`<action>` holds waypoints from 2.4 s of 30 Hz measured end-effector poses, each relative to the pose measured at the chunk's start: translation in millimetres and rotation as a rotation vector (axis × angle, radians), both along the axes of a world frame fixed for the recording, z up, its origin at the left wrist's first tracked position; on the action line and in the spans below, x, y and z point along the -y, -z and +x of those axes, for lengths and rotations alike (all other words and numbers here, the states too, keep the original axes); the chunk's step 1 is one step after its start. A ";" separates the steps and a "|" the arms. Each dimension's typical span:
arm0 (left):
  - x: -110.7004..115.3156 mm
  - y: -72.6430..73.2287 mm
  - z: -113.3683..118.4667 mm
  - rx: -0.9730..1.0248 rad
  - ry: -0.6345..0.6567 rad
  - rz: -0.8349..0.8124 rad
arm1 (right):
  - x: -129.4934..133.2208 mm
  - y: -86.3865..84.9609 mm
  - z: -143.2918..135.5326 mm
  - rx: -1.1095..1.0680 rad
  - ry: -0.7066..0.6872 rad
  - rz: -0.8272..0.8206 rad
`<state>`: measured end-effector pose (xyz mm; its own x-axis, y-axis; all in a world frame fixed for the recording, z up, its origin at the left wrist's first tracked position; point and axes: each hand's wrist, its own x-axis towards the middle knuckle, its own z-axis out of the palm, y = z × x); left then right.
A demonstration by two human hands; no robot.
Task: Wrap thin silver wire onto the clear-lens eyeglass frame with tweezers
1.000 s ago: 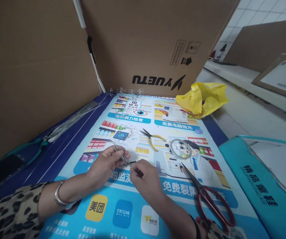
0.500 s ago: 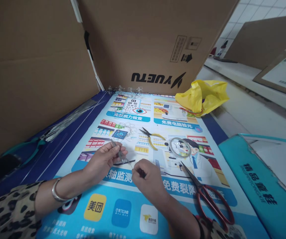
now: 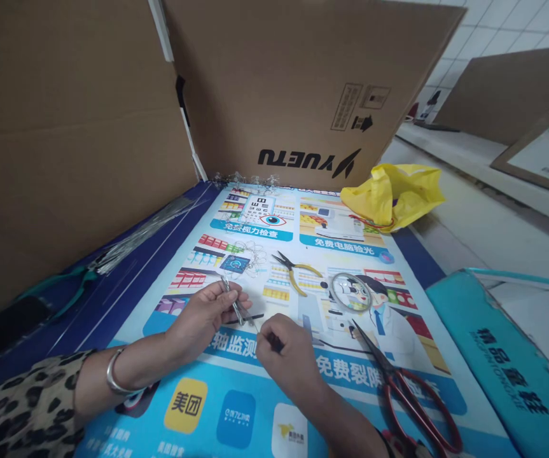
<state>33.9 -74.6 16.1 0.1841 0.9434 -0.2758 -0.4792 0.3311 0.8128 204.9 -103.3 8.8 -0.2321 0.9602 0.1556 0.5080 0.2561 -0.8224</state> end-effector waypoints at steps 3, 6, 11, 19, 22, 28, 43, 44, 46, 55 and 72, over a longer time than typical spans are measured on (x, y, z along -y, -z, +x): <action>-3.7 1.1 -2.9 0.025 -0.020 0.014 | 0.1 0.2 3.1 0.006 -0.007 -0.016; -7.2 2.4 -6.7 0.050 -0.018 0.022 | -0.4 0.2 5.6 0.009 -0.008 -0.021; -17.5 3.7 -14.0 0.065 -0.073 0.024 | 0.1 -0.2 7.8 -0.001 -0.018 -0.021; -26.3 8.0 -19.3 0.048 -0.135 0.035 | 0.6 -2.8 9.9 -0.075 -0.005 0.015; -18.7 6.1 -14.1 0.035 -0.069 0.049 | -0.8 -4.1 8.3 -0.104 0.011 -0.017; 2.0 -0.6 -0.2 -0.006 0.123 0.032 | -1.9 -2.4 1.5 -0.133 0.024 -0.084; 3.3 3.4 1.7 -0.066 0.162 0.048 | -1.3 1.7 -4.7 -0.057 -0.068 -0.052; 3.4 3.9 1.9 -0.079 0.167 0.064 | -1.4 2.6 -5.5 -0.031 -0.073 -0.028; 4.2 4.0 2.0 -0.119 0.184 0.115 | -1.8 5.1 -7.1 0.035 -0.073 0.028; 5.5 -2.7 -6.0 -0.667 0.219 0.558 | -4.7 8.6 -0.6 0.295 -0.082 0.193; 1.1 6.8 -3.1 -0.725 0.266 0.412 | -23.0 -12.1 -5.5 -0.043 -0.157 0.156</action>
<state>30.8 -75.7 9.3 0.3239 0.9444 -0.0569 0.2532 -0.0286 0.9670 199.4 -80.3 20.9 -0.3672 0.8761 0.3125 0.4171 0.4554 -0.7866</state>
